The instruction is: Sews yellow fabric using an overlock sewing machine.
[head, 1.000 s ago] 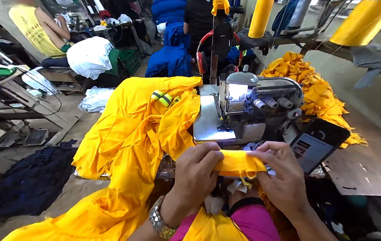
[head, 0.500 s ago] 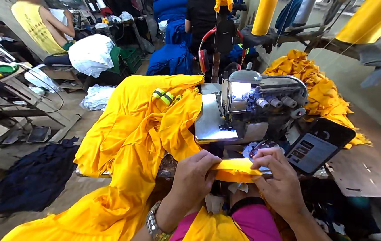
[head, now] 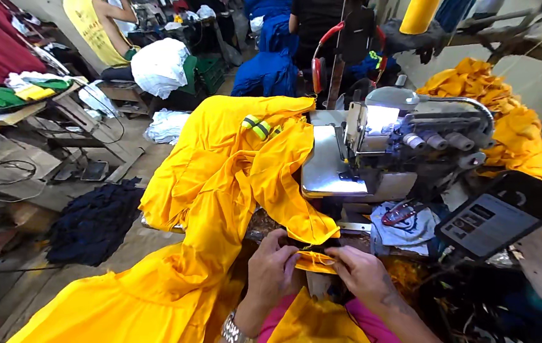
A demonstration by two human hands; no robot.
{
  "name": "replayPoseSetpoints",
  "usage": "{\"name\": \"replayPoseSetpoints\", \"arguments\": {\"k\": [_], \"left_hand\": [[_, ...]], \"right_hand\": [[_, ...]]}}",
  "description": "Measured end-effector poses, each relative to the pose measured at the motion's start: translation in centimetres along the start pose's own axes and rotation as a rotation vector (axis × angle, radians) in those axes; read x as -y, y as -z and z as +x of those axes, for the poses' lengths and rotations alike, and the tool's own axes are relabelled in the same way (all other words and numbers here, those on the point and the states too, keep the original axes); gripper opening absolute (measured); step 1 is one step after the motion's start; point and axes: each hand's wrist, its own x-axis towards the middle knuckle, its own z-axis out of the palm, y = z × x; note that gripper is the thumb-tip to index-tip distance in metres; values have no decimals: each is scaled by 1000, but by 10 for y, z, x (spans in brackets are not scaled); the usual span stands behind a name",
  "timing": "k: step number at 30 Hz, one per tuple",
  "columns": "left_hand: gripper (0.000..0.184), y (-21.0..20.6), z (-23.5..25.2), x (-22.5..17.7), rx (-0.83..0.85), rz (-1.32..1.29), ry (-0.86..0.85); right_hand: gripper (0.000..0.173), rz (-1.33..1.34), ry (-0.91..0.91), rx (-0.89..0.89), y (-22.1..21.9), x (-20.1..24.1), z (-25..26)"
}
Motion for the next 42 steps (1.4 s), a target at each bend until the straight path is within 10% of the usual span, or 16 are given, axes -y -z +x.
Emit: {"name": "replayPoseSetpoints", "arguments": {"k": [8, 18, 25, 32, 37, 42], "left_hand": [[19, -4, 24, 17, 47, -7, -188], [24, 9, 25, 7, 75, -157, -112], [9, -1, 19, -8, -195, -171, -53], [8, 27, 71, -63, -218, -571, 112], [13, 41, 183, -85, -13, -55, -426], [29, -6, 201, -58, 182, 226, -172]], "right_hand": [[45, -139, 10, -82, 2, -2, 23], [15, -187, 4, -78, 13, 3, 32], [7, -178, 5, -269, 17, 9, 28], [16, 475, 56, -283, 50, 38, 30], [12, 722, -303, -353, 61, 25, 61], [21, 896, -483, -285, 37, -7, 60]]}}
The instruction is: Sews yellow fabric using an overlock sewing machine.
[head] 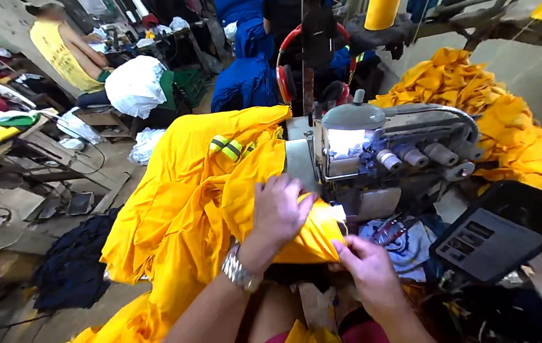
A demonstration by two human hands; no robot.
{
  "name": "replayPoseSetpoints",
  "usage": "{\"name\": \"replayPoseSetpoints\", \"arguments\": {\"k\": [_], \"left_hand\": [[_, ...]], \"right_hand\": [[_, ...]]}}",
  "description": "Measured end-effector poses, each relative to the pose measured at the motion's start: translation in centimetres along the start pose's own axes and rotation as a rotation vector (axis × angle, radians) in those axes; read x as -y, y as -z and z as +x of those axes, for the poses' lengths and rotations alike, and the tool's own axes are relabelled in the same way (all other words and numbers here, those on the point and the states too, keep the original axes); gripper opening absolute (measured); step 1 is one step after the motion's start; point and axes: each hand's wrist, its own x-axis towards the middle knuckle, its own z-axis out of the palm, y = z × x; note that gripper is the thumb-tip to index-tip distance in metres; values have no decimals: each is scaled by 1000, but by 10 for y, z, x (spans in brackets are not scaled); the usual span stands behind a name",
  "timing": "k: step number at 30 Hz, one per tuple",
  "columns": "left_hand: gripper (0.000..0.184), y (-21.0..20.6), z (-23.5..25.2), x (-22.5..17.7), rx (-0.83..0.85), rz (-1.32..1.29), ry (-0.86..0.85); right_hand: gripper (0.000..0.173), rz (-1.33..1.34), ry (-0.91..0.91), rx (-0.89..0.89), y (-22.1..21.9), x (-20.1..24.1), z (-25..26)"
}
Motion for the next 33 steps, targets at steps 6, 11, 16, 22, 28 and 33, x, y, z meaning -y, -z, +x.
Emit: {"name": "replayPoseSetpoints", "arguments": {"k": [6, 11, 16, 22, 28, 33], "left_hand": [[24, -13, 12, -16, 41, 36, 206], [15, -12, 30, -13, 122, 26, 194], [16, -13, 50, 5, 130, -10, 112], [27, 3, 18, 15, -44, -92, -10], [19, 35, -6, 12, -100, -189, -47], [19, 55, -3, -13, -107, -89, -189]], "right_hand": [[18, 133, 112, -111, 7, -6, -4], [18, 96, 202, -148, -2, -8, -1], [20, 48, 218, -198, -15, -6, 13], [42, 99, 136, -287, -21, -7, 33], [14, 225, 35, -331, 6, 7, 16], [35, -181, 389, -317, 14, 36, 5]]}}
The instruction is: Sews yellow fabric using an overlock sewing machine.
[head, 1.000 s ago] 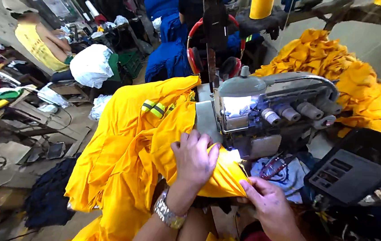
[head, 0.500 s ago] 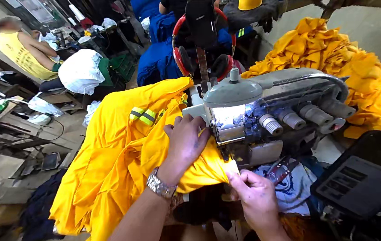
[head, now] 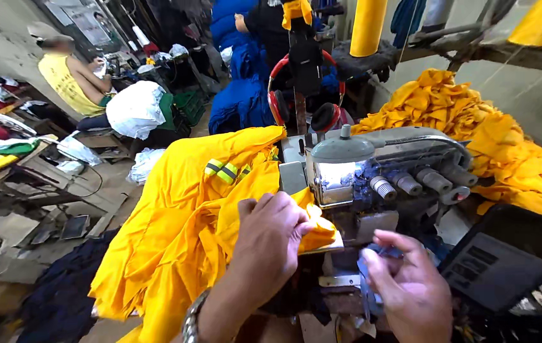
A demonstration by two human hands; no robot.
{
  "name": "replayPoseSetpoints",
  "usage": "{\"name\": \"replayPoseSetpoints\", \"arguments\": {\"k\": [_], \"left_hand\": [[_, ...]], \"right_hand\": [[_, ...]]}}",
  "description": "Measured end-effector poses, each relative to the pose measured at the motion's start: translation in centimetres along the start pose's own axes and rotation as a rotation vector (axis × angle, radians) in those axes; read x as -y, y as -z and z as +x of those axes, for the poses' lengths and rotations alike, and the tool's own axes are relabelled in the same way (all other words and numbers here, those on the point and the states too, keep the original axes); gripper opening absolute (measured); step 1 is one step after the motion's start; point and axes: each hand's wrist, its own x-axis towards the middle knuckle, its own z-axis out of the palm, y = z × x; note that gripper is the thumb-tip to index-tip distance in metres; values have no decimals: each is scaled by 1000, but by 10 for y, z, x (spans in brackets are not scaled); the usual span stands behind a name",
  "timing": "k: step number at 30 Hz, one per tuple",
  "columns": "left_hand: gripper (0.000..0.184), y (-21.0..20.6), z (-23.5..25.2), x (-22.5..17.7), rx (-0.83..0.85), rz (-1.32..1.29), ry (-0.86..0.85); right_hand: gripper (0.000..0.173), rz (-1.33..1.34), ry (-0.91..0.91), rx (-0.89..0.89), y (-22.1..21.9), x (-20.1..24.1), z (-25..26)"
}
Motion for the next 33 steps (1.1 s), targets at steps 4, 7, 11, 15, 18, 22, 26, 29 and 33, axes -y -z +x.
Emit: {"name": "replayPoseSetpoints", "arguments": {"k": [4, 7, 11, 15, 18, 22, 26, 29, 33], "left_hand": [[14, -1, 2, -19, -33, 65, -66], [17, 6, -2, -6, 1, 152, -62], [12, 15, -2, -1, 119, 31, -108], [37, 2, 21, -7, 389, -121, -341], [10, -2, 34, 1, 521, -24, -406], [15, 11, 47, 0, 539, 23, -417], [13, 15, 50, -7, 504, 70, -404], [10, 18, 47, -10, 481, 121, -400], [8, 29, 43, -14, 410, 73, -340]], "right_hand": [[22, -70, -106, 312, -24, 18, 38], [10, 129, -129, 480, -23, 16, 44], [12, 251, -189, 485, -22, 7, 33], [16, 214, -200, 426, -20, 14, 26], [17, 207, -181, 372, -18, 14, 25], [26, 129, -162, 410, -15, 20, 39], [15, -55, -150, 545, -18, 25, 60], [6, 61, -151, 663, -17, 24, 61], [13, 236, -356, 851, -9, 20, 54]]}}
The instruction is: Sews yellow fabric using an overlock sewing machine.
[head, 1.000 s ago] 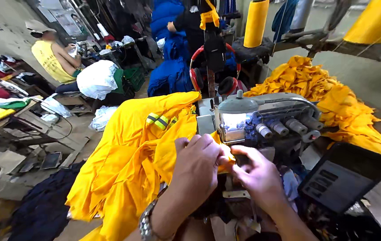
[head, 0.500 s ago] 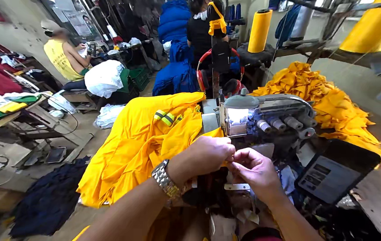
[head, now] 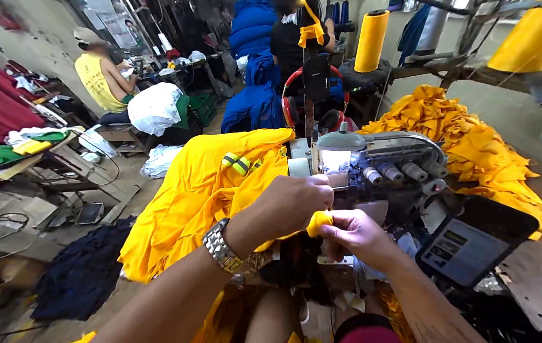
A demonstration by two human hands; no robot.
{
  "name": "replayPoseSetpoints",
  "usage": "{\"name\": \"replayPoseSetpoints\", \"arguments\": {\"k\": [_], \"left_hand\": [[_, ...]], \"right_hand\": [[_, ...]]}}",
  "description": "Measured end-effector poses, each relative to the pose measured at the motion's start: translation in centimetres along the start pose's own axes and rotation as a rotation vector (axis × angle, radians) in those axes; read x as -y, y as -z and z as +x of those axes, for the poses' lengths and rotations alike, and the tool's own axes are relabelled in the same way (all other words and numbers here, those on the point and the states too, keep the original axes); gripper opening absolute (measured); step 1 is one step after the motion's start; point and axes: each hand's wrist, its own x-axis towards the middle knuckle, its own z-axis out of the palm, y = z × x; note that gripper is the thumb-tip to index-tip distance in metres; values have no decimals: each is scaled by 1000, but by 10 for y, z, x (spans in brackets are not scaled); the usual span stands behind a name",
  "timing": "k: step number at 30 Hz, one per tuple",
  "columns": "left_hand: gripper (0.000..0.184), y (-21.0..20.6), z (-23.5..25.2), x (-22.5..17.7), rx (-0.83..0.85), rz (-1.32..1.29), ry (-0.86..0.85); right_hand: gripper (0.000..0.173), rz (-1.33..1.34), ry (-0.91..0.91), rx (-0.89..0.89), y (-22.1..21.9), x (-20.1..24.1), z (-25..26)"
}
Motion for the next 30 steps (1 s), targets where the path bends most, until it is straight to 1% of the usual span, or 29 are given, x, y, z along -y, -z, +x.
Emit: {"name": "replayPoseSetpoints", "arguments": {"k": [2, 4, 5, 7, 9, 11, 13, 14, 15, 17, 19, 21, 22, 24, 25, 26, 28, 30], "left_hand": [[12, 4, -4, 5, -16, -23, 63], [16, -3, -9, 14, -28, -28, 79], [18, -12, -10, 18, -39, -18, 56], [24, -35, -11, 27, -72, 25, -3], [27, -55, -9, 38, -55, 89, -40], [21, -61, -6, 48, -13, 160, -47], [12, -51, -2, 54, 133, 198, 20], [15, -44, -1, 57, 202, 198, 39], [18, -37, -1, 58, 231, 175, 18], [17, -18, -4, 56, 208, 71, -91], [12, 2, -8, 47, 194, -80, -189], [10, 11, -12, 37, 206, -222, -260], [9, 13, -13, 33, 224, -274, -270], [7, 17, -16, 29, 266, -325, -236], [9, 18, -17, 31, 289, -285, -189], [14, 17, -18, 33, 302, -198, -129], [25, 9, -21, 34, 282, 43, -38], [22, 5, -15, 26, 193, 140, -74]], "right_hand": [[12, 79, -78, -42, -4, -2, -6], [12, 105, -95, -111, -5, -7, -10], [12, 94, -69, -128, -5, -10, -11], [14, 40, 37, -120, -4, -16, -13], [16, 33, 118, -101, -4, -21, -15], [18, 100, 91, -103, -7, -31, -17], [20, 169, -8, -127, -10, -39, -18], [21, 192, -36, -152, -11, -41, -19], [21, 188, -40, -183, -12, -41, -19], [21, 104, 43, -230, -9, -34, -18], [23, -39, 195, -272, -2, -19, -14], [24, -158, 313, -296, 1, -2, -4], [24, -175, 336, -259, 2, 4, 2], [23, -178, 303, -145, -1, 7, 11], [22, -201, 265, -101, -2, 8, 12], [21, -241, 229, -76, -3, 9, 9], [18, -319, 172, -51, -4, 9, 3], [20, -349, 136, -33, -4, 9, -1]]}}
